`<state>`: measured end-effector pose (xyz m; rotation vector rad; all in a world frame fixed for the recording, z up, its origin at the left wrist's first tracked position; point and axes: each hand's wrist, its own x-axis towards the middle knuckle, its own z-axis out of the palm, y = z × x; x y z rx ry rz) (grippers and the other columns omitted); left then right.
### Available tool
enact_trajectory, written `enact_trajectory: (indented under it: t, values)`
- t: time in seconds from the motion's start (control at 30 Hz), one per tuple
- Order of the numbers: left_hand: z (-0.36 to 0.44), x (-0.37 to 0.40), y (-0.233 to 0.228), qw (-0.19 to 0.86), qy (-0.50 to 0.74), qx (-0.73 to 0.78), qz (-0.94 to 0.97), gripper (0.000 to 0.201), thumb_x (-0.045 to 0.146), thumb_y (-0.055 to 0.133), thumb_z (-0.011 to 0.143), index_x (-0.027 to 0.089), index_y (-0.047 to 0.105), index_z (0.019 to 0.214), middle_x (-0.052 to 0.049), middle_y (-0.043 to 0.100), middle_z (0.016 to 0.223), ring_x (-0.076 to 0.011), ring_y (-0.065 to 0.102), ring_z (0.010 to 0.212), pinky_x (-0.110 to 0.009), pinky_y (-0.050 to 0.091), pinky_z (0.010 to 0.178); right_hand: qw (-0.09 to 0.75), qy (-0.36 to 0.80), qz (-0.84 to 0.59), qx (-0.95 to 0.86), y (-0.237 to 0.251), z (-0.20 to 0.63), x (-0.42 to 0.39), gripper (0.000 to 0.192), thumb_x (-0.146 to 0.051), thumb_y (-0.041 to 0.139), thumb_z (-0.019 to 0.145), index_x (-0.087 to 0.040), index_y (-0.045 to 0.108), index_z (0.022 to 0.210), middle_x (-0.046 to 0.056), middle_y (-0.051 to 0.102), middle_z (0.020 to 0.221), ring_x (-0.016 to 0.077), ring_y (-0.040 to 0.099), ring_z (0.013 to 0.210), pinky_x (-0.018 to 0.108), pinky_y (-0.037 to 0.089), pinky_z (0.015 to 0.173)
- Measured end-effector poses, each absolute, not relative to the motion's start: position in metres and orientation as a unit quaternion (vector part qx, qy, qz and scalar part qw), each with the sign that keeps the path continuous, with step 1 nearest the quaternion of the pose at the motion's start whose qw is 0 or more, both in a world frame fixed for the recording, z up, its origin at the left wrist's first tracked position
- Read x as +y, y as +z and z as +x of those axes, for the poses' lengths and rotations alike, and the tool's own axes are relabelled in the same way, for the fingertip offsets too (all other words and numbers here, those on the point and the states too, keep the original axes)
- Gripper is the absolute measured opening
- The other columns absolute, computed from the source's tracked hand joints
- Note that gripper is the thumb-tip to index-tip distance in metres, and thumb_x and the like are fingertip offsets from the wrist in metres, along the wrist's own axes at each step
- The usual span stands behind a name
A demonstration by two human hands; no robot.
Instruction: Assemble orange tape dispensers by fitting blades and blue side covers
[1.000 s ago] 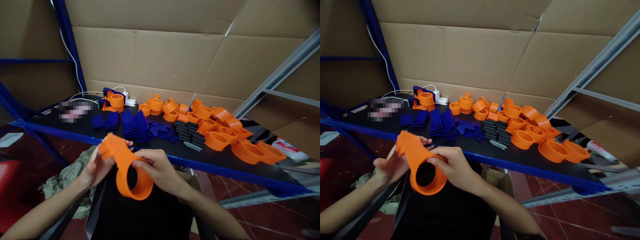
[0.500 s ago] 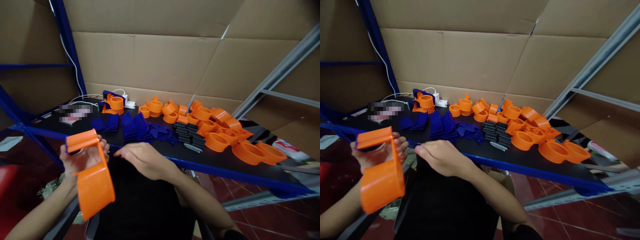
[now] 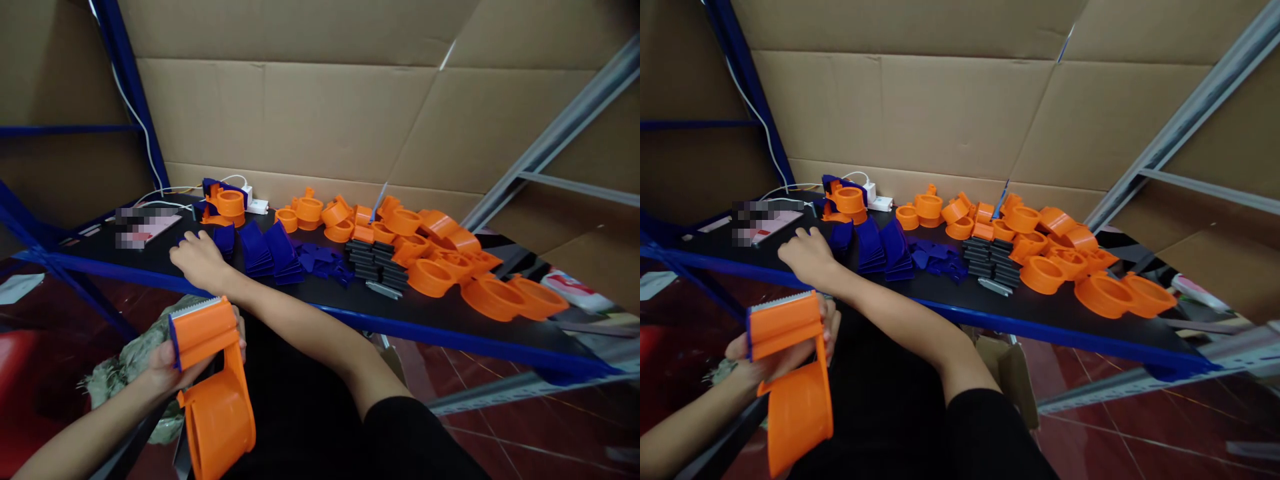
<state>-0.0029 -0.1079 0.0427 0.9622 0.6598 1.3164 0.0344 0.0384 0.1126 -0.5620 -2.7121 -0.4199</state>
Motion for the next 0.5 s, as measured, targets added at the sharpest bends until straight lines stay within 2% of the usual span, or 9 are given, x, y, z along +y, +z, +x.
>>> enact_trajectory:
  t: [0.1, 0.27, 0.4, 0.5]
  values:
    - [0.005, -0.108, 0.047, 0.653, 0.582, 0.265, 0.407, 0.076, 0.079, 0.069, 0.054, 0.021, 0.071, 0.103, -0.010, 0.074, 0.086, -0.0384, 0.069, 0.079, -0.050, 0.055, 0.073, 0.178, -0.143, -0.208, -0.951, 0.114, 0.024, 0.037, 0.023, -0.004, 0.044, 0.095, -0.011, 0.066, 0.095, 0.013, 0.070, 0.103, 0.0268, 0.055, 0.107, 0.044, 0.041, 0.093]
    - [0.014, -0.107, 0.049, 0.618, 0.639, 0.252, 0.383, 0.073, 0.063, 0.078, 0.061, 0.020, 0.067, 0.118, -0.010, 0.076, 0.096, -0.0353, 0.071, 0.088, -0.045, 0.056, 0.079, 0.314, -0.078, -0.218, -0.921, 0.141, 0.037, 0.040, 0.026, -0.003, 0.041, 0.096, -0.010, 0.062, 0.109, 0.012, 0.064, 0.116, 0.0236, 0.054, 0.113, 0.037, 0.046, 0.094]
    - [0.017, -0.102, 0.050, 0.595, 0.664, 0.295, 0.342, 0.053, 0.051, 0.076, 0.076, 0.019, 0.066, 0.117, -0.010, 0.077, 0.101, -0.0314, 0.071, 0.096, -0.044, 0.055, 0.088, 0.429, 0.105, -0.204, -0.874, 0.178, 0.092, 0.034, 0.030, -0.010, 0.045, 0.097, -0.014, 0.056, 0.125, 0.007, 0.062, 0.120, 0.0161, 0.058, 0.108, 0.031, 0.049, 0.098]
    - [0.018, -0.092, 0.052, 0.581, 0.678, 0.300, 0.336, 0.042, 0.047, 0.076, 0.079, 0.021, 0.066, 0.111, -0.009, 0.075, 0.109, -0.0289, 0.070, 0.102, -0.042, 0.056, 0.087, 0.445, 0.301, -0.171, -0.826, 0.189, 0.155, 0.009, 0.042, -0.018, 0.046, 0.098, -0.019, 0.048, 0.140, 0.005, 0.062, 0.121, 0.0162, 0.062, 0.103, 0.030, 0.056, 0.086]
